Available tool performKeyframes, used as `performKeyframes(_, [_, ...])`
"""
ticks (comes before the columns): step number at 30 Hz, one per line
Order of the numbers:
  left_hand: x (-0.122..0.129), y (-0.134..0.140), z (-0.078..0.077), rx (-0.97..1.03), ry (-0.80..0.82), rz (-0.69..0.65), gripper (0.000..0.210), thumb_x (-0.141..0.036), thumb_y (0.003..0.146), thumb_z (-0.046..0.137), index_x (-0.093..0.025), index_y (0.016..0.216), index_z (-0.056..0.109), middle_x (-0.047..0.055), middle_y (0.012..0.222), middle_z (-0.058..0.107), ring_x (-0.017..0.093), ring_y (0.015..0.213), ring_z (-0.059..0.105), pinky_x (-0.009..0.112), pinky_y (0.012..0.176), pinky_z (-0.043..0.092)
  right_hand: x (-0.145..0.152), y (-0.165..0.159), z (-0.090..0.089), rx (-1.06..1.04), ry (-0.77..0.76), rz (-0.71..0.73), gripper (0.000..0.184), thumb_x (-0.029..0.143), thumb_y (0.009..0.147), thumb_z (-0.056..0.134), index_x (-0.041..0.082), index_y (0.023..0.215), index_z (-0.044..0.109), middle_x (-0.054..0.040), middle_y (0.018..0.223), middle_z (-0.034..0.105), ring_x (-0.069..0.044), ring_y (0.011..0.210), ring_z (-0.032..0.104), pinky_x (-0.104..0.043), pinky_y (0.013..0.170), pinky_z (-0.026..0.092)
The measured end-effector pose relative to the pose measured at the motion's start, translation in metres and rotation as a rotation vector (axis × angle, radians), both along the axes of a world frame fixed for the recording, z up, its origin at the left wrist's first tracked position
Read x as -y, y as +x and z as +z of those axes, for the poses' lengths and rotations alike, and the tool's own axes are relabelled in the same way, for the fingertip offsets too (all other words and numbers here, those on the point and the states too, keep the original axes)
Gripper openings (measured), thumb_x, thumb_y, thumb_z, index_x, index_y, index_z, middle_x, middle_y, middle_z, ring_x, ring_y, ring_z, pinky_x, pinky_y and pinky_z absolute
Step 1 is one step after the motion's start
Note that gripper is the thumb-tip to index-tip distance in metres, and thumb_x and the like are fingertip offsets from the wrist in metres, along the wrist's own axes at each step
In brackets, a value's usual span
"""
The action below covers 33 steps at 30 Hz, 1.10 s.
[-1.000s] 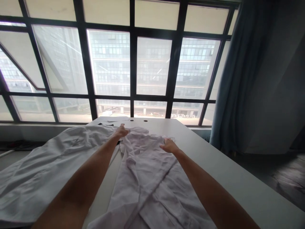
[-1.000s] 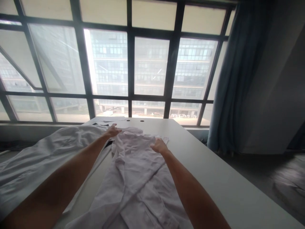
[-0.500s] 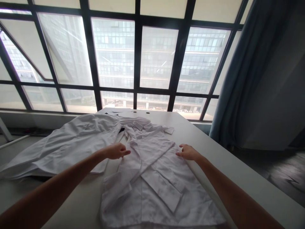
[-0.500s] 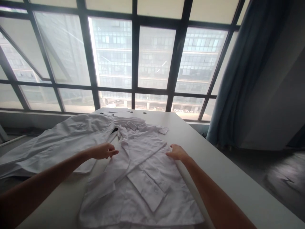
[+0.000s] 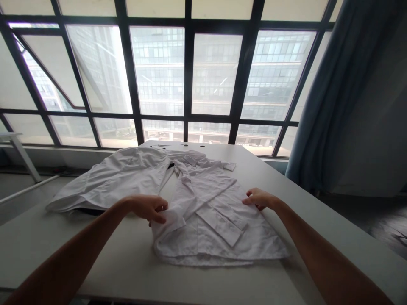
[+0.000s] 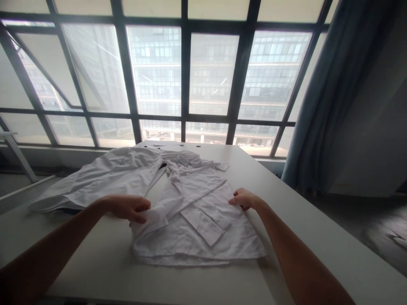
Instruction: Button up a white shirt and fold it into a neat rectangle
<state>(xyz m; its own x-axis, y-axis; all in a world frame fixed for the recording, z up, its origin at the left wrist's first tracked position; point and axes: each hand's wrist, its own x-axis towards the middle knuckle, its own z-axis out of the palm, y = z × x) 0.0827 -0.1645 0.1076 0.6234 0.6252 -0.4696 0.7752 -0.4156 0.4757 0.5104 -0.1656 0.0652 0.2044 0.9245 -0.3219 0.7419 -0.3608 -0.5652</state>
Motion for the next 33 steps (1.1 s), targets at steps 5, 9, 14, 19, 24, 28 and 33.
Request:
performKeyframes(5, [0.029,0.018,0.012,0.205,-0.155,0.059,0.042,-0.038,0.075,0.070,-0.020,0.107,0.051,-0.003,0.076,0.062,0.012,0.052,0.059,0.021,0.049,0.043,0.003,0.000,0.004,-0.057,-0.071,0.002,0.038,0.029,0.068,0.077,0.013,0.099,0.062,-0.0077,0.092,0.063,-0.017,0.077,0.062,-0.024,0.057,0.052])
performKeyframes(9, [0.054,0.047,0.000,0.303,-0.140,0.106,0.038,-0.024,0.078,0.065,-0.019,0.114,0.051,-0.003,0.073,0.062,0.011,0.049,0.058,0.019,0.046,0.043,0.004,0.008,0.006,-0.055,-0.103,0.046,0.046,0.035,0.065,0.079,0.013,0.102,0.061,-0.0015,0.076,0.058,-0.010,0.059,0.054,-0.020,0.049,0.046])
performKeyframes(14, [0.071,0.072,-0.025,0.251,-0.273,0.021,0.052,-0.023,0.078,0.068,-0.020,0.126,0.048,-0.004,0.068,0.063,0.010,0.047,0.056,0.019,0.046,0.044,0.012,0.016,0.014,-0.059,-0.174,0.224,0.060,0.046,0.059,0.081,0.012,0.106,0.062,-0.0005,0.073,0.059,-0.007,0.050,0.047,-0.016,0.039,0.035])
performKeyframes(19, [0.064,0.057,-0.017,0.121,-0.094,-0.118,0.044,-0.039,0.070,0.078,-0.022,0.106,0.063,-0.002,0.071,0.068,0.015,0.057,0.061,0.023,0.056,0.046,0.024,0.013,0.027,-0.069,-0.226,0.365,0.065,0.048,0.060,0.081,0.012,0.111,0.064,-0.0024,0.073,0.064,-0.007,0.046,0.050,-0.016,0.037,0.034])
performKeyframes(24, [0.060,0.038,-0.014,-0.162,0.363,-0.220,0.037,-0.040,0.050,0.089,-0.022,0.072,0.066,0.001,0.077,0.069,0.021,0.070,0.063,0.026,0.062,0.042,0.029,0.009,0.031,-0.070,-0.250,0.338,0.091,0.038,0.063,0.080,0.006,0.140,0.045,-0.0018,0.073,0.064,-0.007,0.045,0.051,-0.017,0.039,0.039])
performKeyframes(28, [0.065,0.038,-0.020,-0.258,0.388,-0.243,0.026,-0.026,0.054,0.087,-0.021,0.064,0.063,0.001,0.068,0.065,0.020,0.061,0.059,0.027,0.059,0.041,0.031,0.008,0.036,-0.118,-0.181,0.327,0.110,0.033,0.065,0.080,0.009,0.155,0.020,0.0019,0.073,0.062,-0.009,0.048,0.055,-0.019,0.043,0.045])
performKeyframes(33, [0.069,0.033,-0.012,-0.198,0.362,-0.187,0.020,-0.016,0.060,0.076,-0.021,0.070,0.060,0.003,0.081,0.067,0.022,0.072,0.060,0.027,0.061,0.041,0.035,0.004,0.047,-0.213,-0.223,0.477,0.079,0.047,0.072,0.076,0.009,0.136,0.052,0.0037,0.063,0.059,-0.008,0.044,0.052,-0.019,0.045,0.045])
